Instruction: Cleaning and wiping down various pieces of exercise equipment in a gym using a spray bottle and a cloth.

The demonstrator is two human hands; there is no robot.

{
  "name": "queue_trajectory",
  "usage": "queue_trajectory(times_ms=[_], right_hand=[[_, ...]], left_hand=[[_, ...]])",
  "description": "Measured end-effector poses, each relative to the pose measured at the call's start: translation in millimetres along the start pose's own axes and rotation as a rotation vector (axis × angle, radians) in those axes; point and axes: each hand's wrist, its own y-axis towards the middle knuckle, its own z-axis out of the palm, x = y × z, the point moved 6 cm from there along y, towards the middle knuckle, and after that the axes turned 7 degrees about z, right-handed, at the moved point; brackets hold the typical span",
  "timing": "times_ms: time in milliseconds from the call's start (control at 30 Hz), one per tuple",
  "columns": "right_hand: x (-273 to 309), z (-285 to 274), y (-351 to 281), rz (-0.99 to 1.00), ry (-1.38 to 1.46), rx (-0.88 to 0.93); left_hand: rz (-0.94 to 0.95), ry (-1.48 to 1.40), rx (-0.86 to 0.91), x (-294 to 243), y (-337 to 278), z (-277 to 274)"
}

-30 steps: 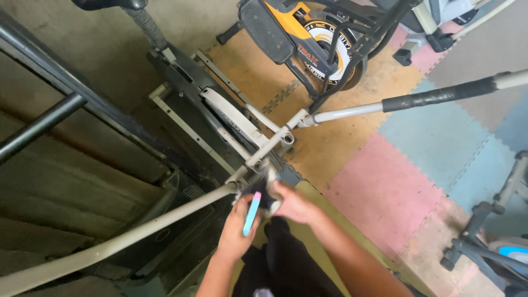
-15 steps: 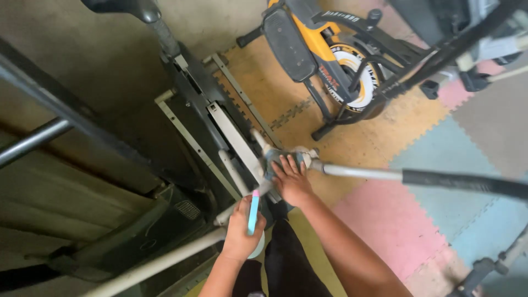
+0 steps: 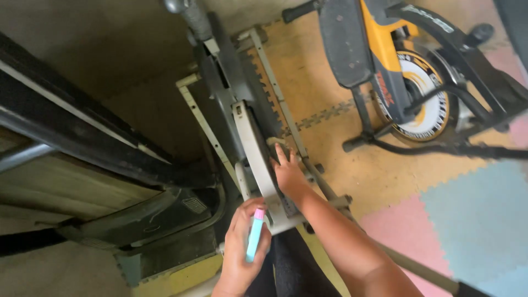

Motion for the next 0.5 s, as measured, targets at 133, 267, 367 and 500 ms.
queue_trajectory(times_ms=[133, 267, 367, 500], right_hand=[[-11, 16, 42, -0.040, -0.265, 0.074], [-40, 33, 72, 0.140, 0.091, 0.246], [-47, 44, 60, 0.172, 0.128, 0.220], [-32, 11, 17, 0.221, 0.120, 0.153]], left_hand=[[-0.030, 0.020, -0.008, 14, 8, -5], [0.026, 0.092, -0.060, 22, 6, -8], [0.023, 0.098, -0.096, 26, -2, -10], [0.077, 0.047, -0.136, 38, -15, -15]])
